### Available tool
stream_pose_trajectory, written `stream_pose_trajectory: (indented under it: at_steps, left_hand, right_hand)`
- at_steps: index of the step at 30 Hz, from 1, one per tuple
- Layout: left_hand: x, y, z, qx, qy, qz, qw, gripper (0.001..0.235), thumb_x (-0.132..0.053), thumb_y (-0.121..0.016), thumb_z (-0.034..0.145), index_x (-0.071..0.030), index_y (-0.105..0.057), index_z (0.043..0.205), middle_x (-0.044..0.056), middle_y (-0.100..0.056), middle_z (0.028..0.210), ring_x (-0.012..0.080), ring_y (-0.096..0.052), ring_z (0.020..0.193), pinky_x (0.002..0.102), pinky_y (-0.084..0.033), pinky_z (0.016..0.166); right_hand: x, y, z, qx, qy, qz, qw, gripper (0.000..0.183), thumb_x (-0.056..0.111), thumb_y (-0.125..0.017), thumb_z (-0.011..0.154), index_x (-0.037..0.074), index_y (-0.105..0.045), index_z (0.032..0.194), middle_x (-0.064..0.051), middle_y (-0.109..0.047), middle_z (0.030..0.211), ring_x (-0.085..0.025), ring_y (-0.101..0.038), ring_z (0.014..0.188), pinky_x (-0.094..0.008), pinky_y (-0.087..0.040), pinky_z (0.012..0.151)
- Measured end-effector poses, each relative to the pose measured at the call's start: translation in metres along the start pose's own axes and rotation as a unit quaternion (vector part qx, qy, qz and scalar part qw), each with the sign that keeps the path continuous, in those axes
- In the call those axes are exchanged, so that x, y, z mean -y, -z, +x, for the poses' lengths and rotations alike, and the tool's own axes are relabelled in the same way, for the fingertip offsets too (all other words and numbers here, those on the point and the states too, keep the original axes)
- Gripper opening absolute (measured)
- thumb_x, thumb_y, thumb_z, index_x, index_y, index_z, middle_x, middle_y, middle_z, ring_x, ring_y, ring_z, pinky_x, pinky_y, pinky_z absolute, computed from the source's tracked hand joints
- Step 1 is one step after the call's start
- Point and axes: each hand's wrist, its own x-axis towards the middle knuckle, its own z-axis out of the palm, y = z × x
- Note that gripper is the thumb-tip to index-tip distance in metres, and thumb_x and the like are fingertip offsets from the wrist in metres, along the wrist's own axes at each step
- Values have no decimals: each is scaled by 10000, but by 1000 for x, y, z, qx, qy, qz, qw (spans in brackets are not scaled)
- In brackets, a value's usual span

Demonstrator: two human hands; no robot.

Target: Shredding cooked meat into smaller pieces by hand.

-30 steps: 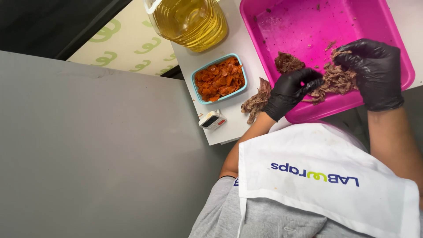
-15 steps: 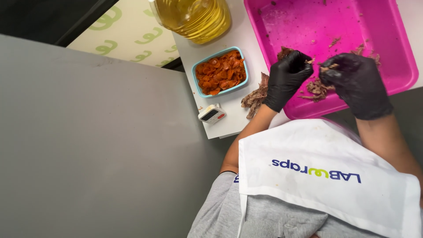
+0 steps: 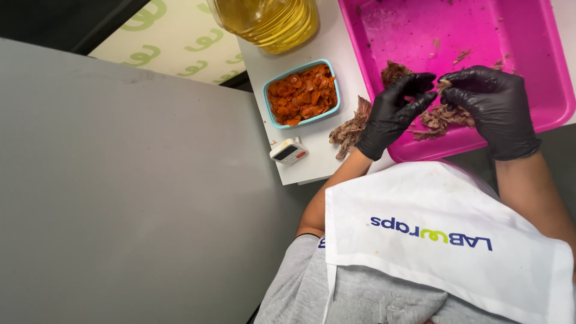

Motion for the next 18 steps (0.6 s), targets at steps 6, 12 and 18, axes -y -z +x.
stream_pose_trajectory:
  at_steps: [6, 12, 18]
  left_hand:
    - [21, -4, 1, -35, 35, -39, 998, 213, -69, -745, 1006, 7, -730, 1205, 80, -760, 1091, 128, -704, 1023, 304, -590, 971]
    - [24, 4, 11, -20, 2, 147, 989, 310, -134, -835, 874, -72, -744, 1164, 59, -784, 1001, 135, -741, 870, 284, -626, 800]
    - [-8, 13, 28, -89, -80, 413, 903, 168, -186, -784, 866, -100, -721, 996, 102, -712, 941, 245, -721, 832, 346, -598, 747]
  right_hand:
    - [-31, 3, 5, 10, 22, -21, 999, 58, -56, -734, 1019, -27, -710, 1063, -58, -707, 931, -86, -644, 838, -247, -529, 811]
    - [-56, 6, 7, 29, 35, -5, 999, 100, -87, -702, 984, -19, -708, 1057, -47, -708, 949, -81, -648, 868, -246, -544, 856]
    - [-20, 24, -2, 30, 14, 141, 989, 203, -85, -681, 896, 45, -682, 1052, -14, -738, 1040, -98, -705, 968, -228, -573, 811]
